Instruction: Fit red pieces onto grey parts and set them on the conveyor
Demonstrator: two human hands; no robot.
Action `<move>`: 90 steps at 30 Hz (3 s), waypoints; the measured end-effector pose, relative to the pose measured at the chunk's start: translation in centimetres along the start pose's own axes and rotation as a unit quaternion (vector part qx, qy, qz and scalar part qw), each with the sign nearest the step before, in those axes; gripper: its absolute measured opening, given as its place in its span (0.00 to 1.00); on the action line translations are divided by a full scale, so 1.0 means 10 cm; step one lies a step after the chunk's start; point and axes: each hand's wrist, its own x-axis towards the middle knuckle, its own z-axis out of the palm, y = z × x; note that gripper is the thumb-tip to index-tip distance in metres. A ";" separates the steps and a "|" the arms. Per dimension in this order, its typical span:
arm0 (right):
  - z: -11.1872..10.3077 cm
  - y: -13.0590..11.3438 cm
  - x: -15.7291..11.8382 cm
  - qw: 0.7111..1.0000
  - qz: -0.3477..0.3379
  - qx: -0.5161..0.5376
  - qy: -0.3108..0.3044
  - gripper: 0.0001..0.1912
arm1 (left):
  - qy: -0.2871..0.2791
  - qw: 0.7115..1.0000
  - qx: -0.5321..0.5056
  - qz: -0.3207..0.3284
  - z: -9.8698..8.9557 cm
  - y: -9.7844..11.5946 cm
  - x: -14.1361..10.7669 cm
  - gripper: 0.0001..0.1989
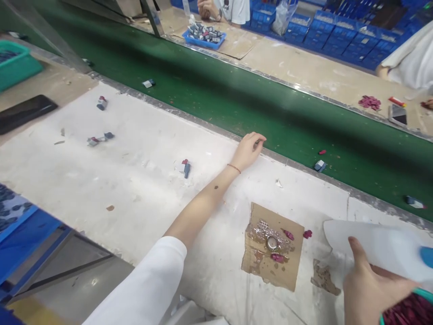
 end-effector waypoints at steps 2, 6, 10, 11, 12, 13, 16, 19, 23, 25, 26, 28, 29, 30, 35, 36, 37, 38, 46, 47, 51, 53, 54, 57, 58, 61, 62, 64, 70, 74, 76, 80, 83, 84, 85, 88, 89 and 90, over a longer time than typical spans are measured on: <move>0.11 -0.10 0.07 0.998 0.000 0.052 0.033 0.51 | 0.017 0.999 -0.042 -0.025 0.00 -0.02 0.00 0.10; 0.25 -0.16 0.26 0.995 0.000 0.095 0.031 0.50 | 0.021 0.995 -0.080 -0.049 0.02 -0.07 0.00 0.11; 0.36 -0.08 0.49 0.989 -0.010 0.140 0.045 0.49 | 0.008 0.993 -0.103 -0.057 0.03 -0.08 -0.02 0.11; 0.38 -0.06 0.52 0.989 -0.011 0.145 0.041 0.47 | 0.003 0.993 -0.106 -0.057 0.04 -0.07 -0.02 0.10; 0.38 -0.04 0.54 0.989 -0.008 0.145 0.036 0.46 | -0.001 0.993 -0.108 -0.057 0.04 -0.06 -0.03 0.10; 0.38 -0.03 0.53 0.990 -0.002 0.137 0.034 0.46 | -0.005 0.992 -0.108 -0.057 0.04 -0.06 -0.03 0.10; 0.30 -0.03 0.33 0.994 -0.016 0.066 0.085 0.42 | -0.014 0.993 -0.105 -0.059 0.05 -0.04 -0.04 0.10; 0.28 -0.11 0.03 0.982 -0.148 -0.006 0.115 0.24 | -0.023 0.993 -0.094 -0.064 0.04 -0.02 -0.06 0.10; 0.60 -0.23 0.05 0.979 -0.187 -0.040 -0.066 0.07 | -0.040 0.994 -0.076 -0.074 0.02 0.04 -0.07 0.09; 0.89 -0.25 0.30 0.984 -0.098 -0.104 -0.105 0.12 | -0.047 0.993 -0.073 -0.077 0.01 0.07 -0.08 0.09; 1.03 -0.24 0.46 0.986 -0.064 -0.122 -0.099 0.15 | -0.049 0.993 -0.074 -0.079 0.00 0.08 -0.08 0.09; 1.27 -0.20 0.74 0.987 -0.025 -0.137 -0.078 0.17 | -0.052 0.992 -0.081 -0.082 -0.01 0.11 -0.07 0.09; 1.35 -0.17 0.85 0.988 -0.011 -0.141 -0.069 0.16 | -0.053 0.991 -0.086 -0.085 -0.02 0.12 -0.07 0.09; 1.41 -0.14 0.94 0.988 -0.001 -0.141 -0.061 0.14 | -0.052 0.991 -0.092 -0.087 -0.03 0.12 -0.07 0.09; 1.39 -0.06 1.00 0.992 -0.018 -0.107 -0.058 0.14 | -0.054 0.983 -0.145 -0.099 0.01 0.20 -0.06 0.08; 1.36 -0.07 0.97 0.993 -0.031 -0.091 -0.064 0.16 | -0.060 0.979 -0.164 -0.102 0.04 0.23 -0.07 0.08; 1.34 -0.09 0.92 0.994 -0.044 -0.074 -0.071 0.16 | -0.070 0.974 -0.185 -0.106 0.09 0.27 -0.08 0.08; 1.32 -0.12 0.86 0.994 -0.059 -0.054 -0.079 0.14 | -0.085 0.968 -0.209 -0.112 0.14 0.32 -0.11 0.08; 1.15 -0.49 0.28 0.967 -0.179 0.068 -0.168 0.12 | -0.250 0.866 -0.400 -0.164 0.68 0.83 -0.52 0.25; 1.10 -0.53 0.25 0.963 -0.187 0.070 -0.183 0.13 | -0.248 0.858 -0.416 -0.169 0.71 0.86 -0.56 0.27; 0.82 -0.62 0.18 0.956 -0.191 0.059 -0.213 0.09 | -0.230 0.843 -0.449 -0.186 0.72 0.88 -0.64 0.27; 0.61 -0.62 0.12 0.959 -0.182 0.052 -0.210 0.07 | -0.224 0.844 -0.450 -0.190 0.71 0.86 -0.67 0.26; 0.48 -0.60 0.09 0.965 -0.171 0.045 -0.194 0.07 | -0.222 0.845 -0.449 -0.190 0.70 0.85 -0.68 0.25; 0.00 -0.51 0.06 0.995 -0.090 -0.001 -0.047 0.05 | -0.220 0.850 -0.441 -0.187 0.70 0.83 -0.71 0.21; -0.17 -0.47 0.11 0.998 -0.059 -0.016 0.012 0.04 | -0.221 0.852 -0.438 -0.186 0.71 0.82 -0.72 0.19; -0.57 -0.36 0.46 0.985 -0.019 -0.020 0.168 0.07 | -0.231 0.859 -0.422 -0.177 0.71 0.83 -0.74 0.16; -0.64 -0.32 0.64 0.980 0.004 -0.018 0.200 0.09 | -0.236 0.862 -0.415 -0.173 0.71 0.84 -0.74 0.16; -0.66 -0.26 0.99 0.978 0.096 -0.012 0.183 0.10 | -0.246 0.869 -0.397 -0.162 0.70 0.86 -0.75 0.15; -0.53 -0.21 1.26 0.989 0.137 -0.053 0.002 0.11 | -0.253 0.888 -0.361 -0.132 0.65 0.90 -0.78 0.17; -0.94 -0.10 0.80 0.979 0.136 -0.143 -0.050 0.10 | -0.257 0.889 -0.357 -0.130 0.67 0.87 -0.78 0.17; -1.19 0.02 0.56 0.953 0.126 -0.231 -0.151 0.11 | -0.260 0.890 -0.353 -0.126 0.68 0.86 -0.78 0.16; -1.40 0.33 0.24 0.928 0.040 -0.297 -0.221 0.12 | -0.262 0.903 -0.324 -0.100 0.67 0.86 -0.80 0.13; -1.32 0.49 0.14 0.929 -0.041 -0.298 -0.217 0.10 | -0.267 0.906 -0.316 -0.089 0.67 0.86 -0.82 0.13; -1.29 0.52 0.13 0.928 -0.051 -0.296 -0.218 0.09 | -0.269 0.905 -0.317 -0.088 0.67 0.85 -0.82 0.13; -1.26 0.54 0.12 0.929 -0.055 -0.293 -0.220 0.08 | -0.270 0.905 -0.318 -0.088 0.67 0.85 -0.82 0.13; -1.23 0.55 0.11 0.930 -0.053 -0.282 -0.228 0.09 | -0.268 0.903 -0.322 -0.094 0.67 0.86 -0.80 0.14; -1.24 0.54 0.11 0.930 -0.053 -0.282 -0.230 0.10 | -0.266 0.903 -0.323 -0.098 0.66 0.87 -0.79 0.14; -1.26 0.53 0.10 0.931 -0.047 -0.279 -0.230 0.10 | -0.263 0.903 -0.324 -0.104 0.65 0.88 -0.78 0.14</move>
